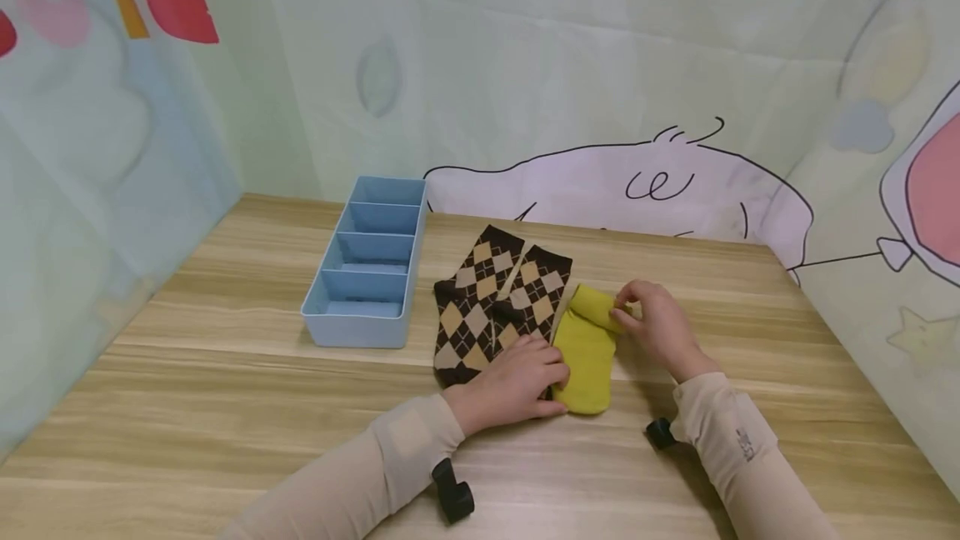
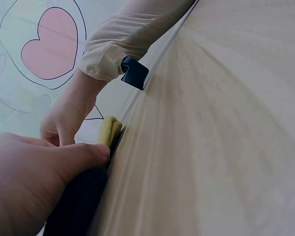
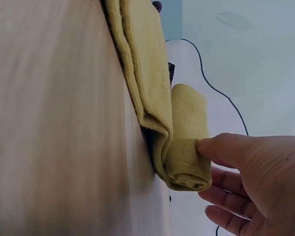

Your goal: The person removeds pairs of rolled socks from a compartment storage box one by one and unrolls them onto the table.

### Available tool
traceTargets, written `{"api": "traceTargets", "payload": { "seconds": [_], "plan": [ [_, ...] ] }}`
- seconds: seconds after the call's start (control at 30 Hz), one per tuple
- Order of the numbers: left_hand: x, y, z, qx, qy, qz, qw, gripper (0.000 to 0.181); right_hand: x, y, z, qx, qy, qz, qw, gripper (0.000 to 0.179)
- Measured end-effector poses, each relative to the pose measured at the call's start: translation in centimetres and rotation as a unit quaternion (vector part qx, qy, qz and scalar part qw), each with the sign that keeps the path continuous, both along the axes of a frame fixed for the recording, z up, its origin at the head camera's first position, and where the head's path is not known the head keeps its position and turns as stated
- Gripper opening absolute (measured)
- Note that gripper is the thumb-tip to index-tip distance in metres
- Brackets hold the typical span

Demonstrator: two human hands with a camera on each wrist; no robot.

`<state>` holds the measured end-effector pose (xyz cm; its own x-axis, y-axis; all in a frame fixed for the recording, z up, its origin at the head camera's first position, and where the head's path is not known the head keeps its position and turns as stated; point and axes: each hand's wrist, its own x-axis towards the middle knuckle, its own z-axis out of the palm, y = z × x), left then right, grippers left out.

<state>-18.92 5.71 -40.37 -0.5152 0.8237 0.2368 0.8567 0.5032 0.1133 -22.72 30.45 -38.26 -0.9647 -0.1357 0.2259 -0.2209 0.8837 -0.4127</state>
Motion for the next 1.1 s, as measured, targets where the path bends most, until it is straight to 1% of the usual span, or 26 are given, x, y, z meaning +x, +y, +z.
{"api": "traceTargets", "payload": {
  "seconds": [0.17, 0.33, 0.7, 0.9, 1.1],
  "plan": [
    [0.00, 0.07, 0.04, -0.004, -0.003, -0.001, 1.0000, 0.024, 0.02, 0.00, -0.13, 0.006, 0.010, 0.005, 0.9999, 0.006],
    [-0.10, 0.09, 0.06, -0.004, -0.004, -0.003, 1.0000, 0.024, -0.01, 0.14, -0.08, 0.006, 0.011, 0.005, 0.9999, 0.007],
    [-0.10, -0.01, 0.05, 0.000, -0.010, -0.002, 1.0000, 0.025, -0.55, 0.47, -0.24, 0.024, 0.012, 0.017, 0.9995, 0.019],
    [-0.10, -0.03, -0.04, 0.005, -0.006, -0.004, 1.0000, 0.025, -0.74, 0.54, -0.23, 0.040, 0.015, 0.026, 0.9987, 0.025],
    [-0.10, -0.05, -0.13, 0.008, -0.003, -0.006, 0.9999, 0.025, -0.90, 0.47, -0.23, 0.052, 0.007, 0.031, 0.9981, 0.030]
  ]
}}
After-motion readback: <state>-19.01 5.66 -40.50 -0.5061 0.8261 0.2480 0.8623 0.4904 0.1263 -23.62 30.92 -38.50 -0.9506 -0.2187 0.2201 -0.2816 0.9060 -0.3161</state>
